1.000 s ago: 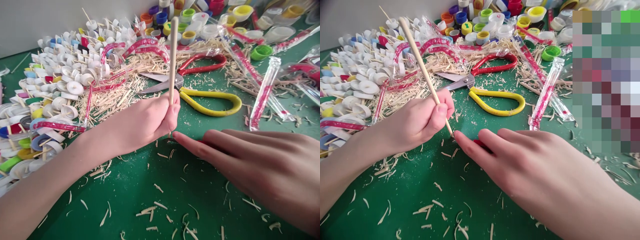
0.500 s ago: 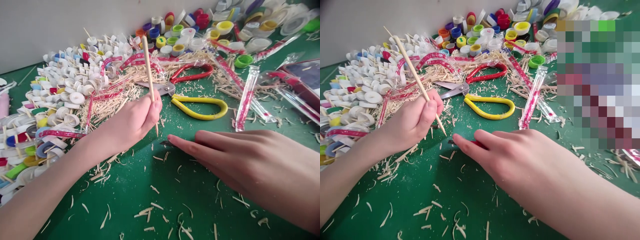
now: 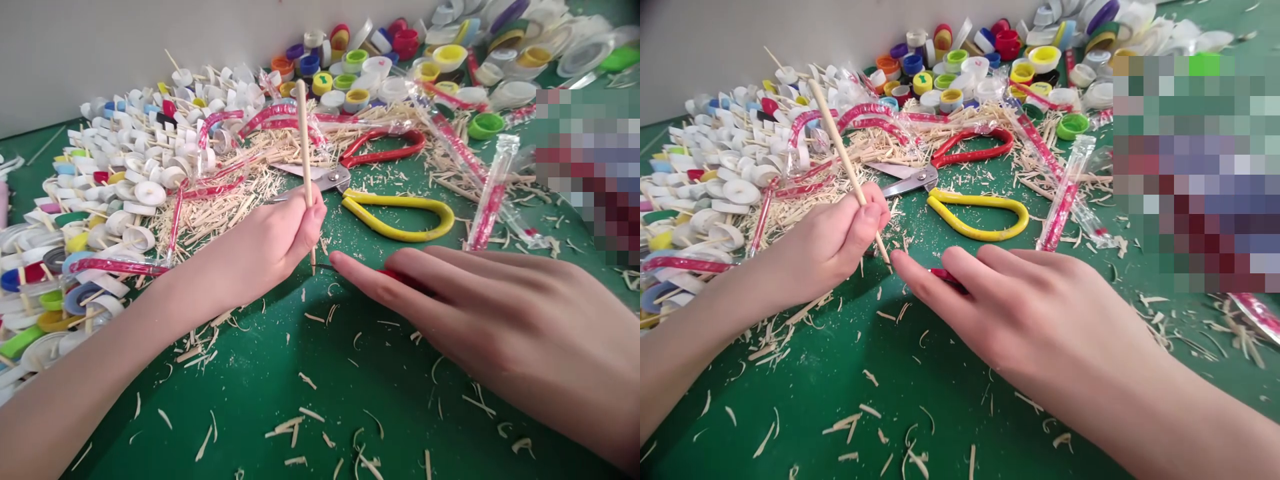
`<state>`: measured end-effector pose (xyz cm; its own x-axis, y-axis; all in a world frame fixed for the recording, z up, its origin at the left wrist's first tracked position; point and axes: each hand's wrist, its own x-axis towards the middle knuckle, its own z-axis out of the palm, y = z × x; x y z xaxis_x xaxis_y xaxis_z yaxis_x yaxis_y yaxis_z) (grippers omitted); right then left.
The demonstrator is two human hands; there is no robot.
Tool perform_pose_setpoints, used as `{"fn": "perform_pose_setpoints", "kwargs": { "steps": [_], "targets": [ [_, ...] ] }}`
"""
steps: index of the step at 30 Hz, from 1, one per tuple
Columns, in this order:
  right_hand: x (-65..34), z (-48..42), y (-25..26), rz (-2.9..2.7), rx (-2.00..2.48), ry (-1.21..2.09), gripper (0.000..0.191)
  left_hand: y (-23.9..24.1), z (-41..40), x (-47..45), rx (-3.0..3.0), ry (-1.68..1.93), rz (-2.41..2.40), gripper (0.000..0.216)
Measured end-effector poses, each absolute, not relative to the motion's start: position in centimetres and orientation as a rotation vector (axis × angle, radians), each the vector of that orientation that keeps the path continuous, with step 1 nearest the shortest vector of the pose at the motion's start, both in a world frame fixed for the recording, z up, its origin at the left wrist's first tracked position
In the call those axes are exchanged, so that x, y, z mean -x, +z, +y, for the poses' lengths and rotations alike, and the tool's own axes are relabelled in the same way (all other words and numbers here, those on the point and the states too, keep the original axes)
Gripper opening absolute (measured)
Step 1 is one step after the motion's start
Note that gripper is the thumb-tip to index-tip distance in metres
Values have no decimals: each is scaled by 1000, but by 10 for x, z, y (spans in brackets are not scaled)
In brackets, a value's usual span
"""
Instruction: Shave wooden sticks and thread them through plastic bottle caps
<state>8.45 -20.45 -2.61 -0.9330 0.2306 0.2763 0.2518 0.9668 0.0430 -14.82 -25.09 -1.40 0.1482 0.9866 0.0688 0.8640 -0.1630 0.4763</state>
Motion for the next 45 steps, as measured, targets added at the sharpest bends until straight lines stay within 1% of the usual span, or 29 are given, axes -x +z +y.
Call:
{"fn": "perform_pose_setpoints", "kwargs": {
  "steps": [2, 7, 15, 23, 29, 34, 39, 43, 45],
  "targets": [
    [-82, -205, -24, -2863, 374, -117, 58, -14, -251, 149, -2109, 531, 1781, 31],
    [-75, -207, -21, -2885, 340, -189, 55, -14, -252, 149, -2107, 531, 1773, 35],
    [-67, -209, -17, -2994, 333, -181, 55, -14, -254, 149, -2077, 514, 1784, 33],
    [-65, -224, -10, -3091, 387, -355, 51, -10, -258, 144, -2077, 491, 1780, 33],
    [-68, -221, -16, -3056, 385, -361, 50, -4, -259, 134, -1931, 494, 1760, 38],
    [-67, -224, -21, -3040, 415, -341, 49, -7, -272, 138, -1849, 603, 1809, 40],
    [-71, -221, -17, -2974, 486, -168, 40, -6, -290, 148, -1719, 800, 1810, 37],
    [-78, -210, -10, -2835, 712, -170, 38, -7, -296, 149, -1704, 882, 1734, 28],
    [-80, -204, -6, -2749, 878, -152, 36, -11, -297, 147, -1772, 898, 1653, 33]
  ]
}}
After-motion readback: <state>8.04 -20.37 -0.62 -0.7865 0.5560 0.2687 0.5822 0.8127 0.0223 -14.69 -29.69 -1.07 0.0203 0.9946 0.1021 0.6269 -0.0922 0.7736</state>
